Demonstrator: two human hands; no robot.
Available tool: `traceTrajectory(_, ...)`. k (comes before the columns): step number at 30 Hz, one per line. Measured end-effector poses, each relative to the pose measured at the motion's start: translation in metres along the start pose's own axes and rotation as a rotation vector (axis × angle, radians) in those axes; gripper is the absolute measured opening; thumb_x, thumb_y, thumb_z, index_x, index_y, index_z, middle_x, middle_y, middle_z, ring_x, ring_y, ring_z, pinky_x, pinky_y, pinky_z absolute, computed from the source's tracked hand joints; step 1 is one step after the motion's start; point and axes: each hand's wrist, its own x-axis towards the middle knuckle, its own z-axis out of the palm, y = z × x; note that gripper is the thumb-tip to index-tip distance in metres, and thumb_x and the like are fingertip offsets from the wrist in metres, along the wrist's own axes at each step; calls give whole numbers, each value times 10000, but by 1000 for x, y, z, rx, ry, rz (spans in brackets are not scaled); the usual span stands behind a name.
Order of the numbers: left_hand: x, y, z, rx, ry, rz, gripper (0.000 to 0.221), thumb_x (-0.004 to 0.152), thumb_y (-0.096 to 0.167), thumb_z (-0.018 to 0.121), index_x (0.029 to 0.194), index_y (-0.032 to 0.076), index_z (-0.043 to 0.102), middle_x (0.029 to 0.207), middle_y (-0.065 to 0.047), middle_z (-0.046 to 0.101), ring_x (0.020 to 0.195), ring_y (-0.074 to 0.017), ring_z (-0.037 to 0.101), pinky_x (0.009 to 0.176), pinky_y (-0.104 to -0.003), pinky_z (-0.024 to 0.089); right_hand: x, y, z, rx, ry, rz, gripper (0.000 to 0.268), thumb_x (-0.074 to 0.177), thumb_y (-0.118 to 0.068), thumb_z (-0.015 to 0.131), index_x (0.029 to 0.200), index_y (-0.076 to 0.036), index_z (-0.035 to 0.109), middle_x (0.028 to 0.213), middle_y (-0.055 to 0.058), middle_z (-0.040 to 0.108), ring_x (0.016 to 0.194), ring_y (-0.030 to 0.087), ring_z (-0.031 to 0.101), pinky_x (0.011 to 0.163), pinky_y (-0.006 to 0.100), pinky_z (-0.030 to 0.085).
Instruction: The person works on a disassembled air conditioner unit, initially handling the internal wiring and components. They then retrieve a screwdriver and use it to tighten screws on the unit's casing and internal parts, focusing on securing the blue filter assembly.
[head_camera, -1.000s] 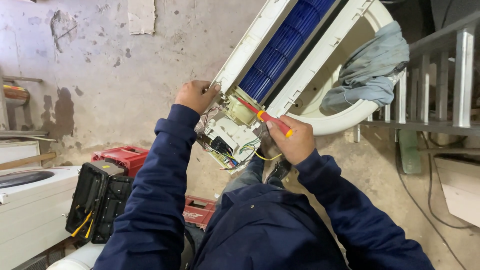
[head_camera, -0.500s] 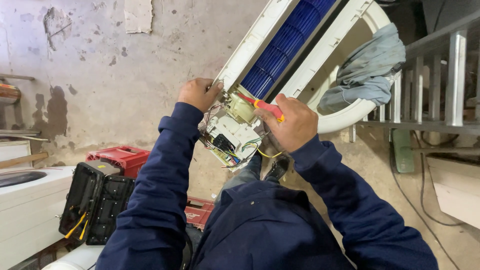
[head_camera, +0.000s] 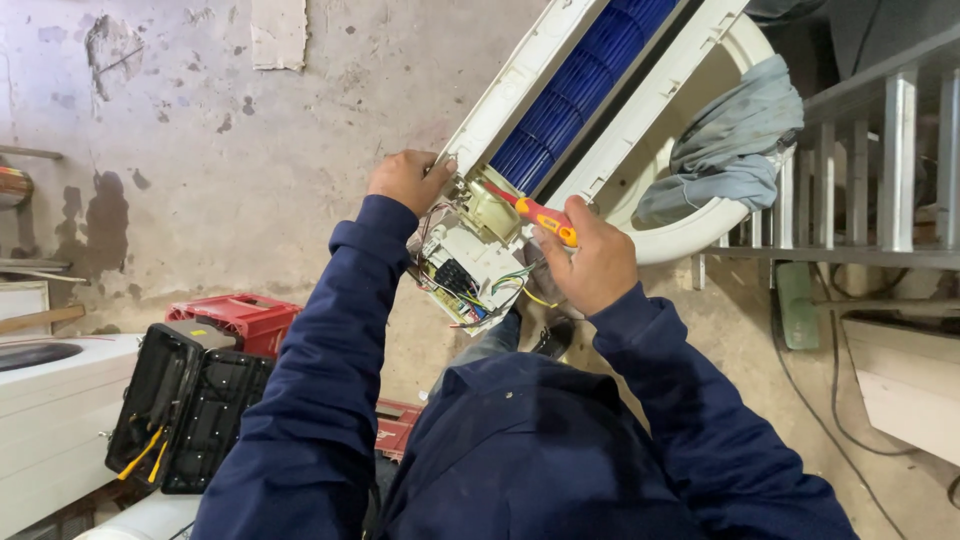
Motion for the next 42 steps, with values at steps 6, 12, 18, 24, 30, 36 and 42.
traceTrajectory(6,0,-1,2,-1,-13,-17,400,938,502,643,1031,150,808,823,-184,730,803,-389,702,747,-499,548,0,20,15,184,124,176,426,1068,-408,647,1088,10,565,707,131,635,656,308,680,627,393,521)
traceTrajectory(12,2,-6,5,26,-5,11,406,953,503,636,1035,144,806,832,-186,730,801,-390,701,754,-501,548,1,-3,1,4,212,-256,422,1103,-410,553,1156,6,506,968,218,635,862,373,667,744,416,526)
traceTrajectory(18,1,-3,3,-16,3,26,391,944,489,633,1049,155,807,828,-182,731,799,-385,701,751,-499,547,5,-3,-1,-34,98,50,399,1035,-370,656,1141,-12,512,953,170,676,936,391,686,816,445,534)
traceTrajectory(24,2,-6,6,-14,-3,22,389,953,486,629,1022,147,806,824,-184,722,802,-389,697,750,-500,543,0,11,11,-65,47,20,406,1077,-392,590,1199,-11,520,987,213,660,914,393,693,817,428,554)
traceTrajectory(30,1,-4,5,-33,1,39,385,949,477,631,1032,142,802,815,-184,720,787,-392,693,733,-500,542,1,0,1,47,249,-232,439,1103,-350,611,1251,25,439,1032,237,652,977,444,683,840,443,552)
traceTrajectory(36,2,-1,3,-27,-17,16,390,945,485,635,1050,147,800,816,-188,720,788,-392,696,734,-495,547,1,19,13,-6,162,25,410,1045,-376,693,1151,-22,519,862,175,668,750,375,706,654,426,536)
traceTrajectory(42,2,-3,3,-12,-11,33,394,952,486,631,1046,145,803,842,-191,724,798,-390,701,740,-491,551,1,14,11,-33,272,-209,363,1131,-390,593,1151,-33,527,872,184,634,853,406,662,722,428,519)
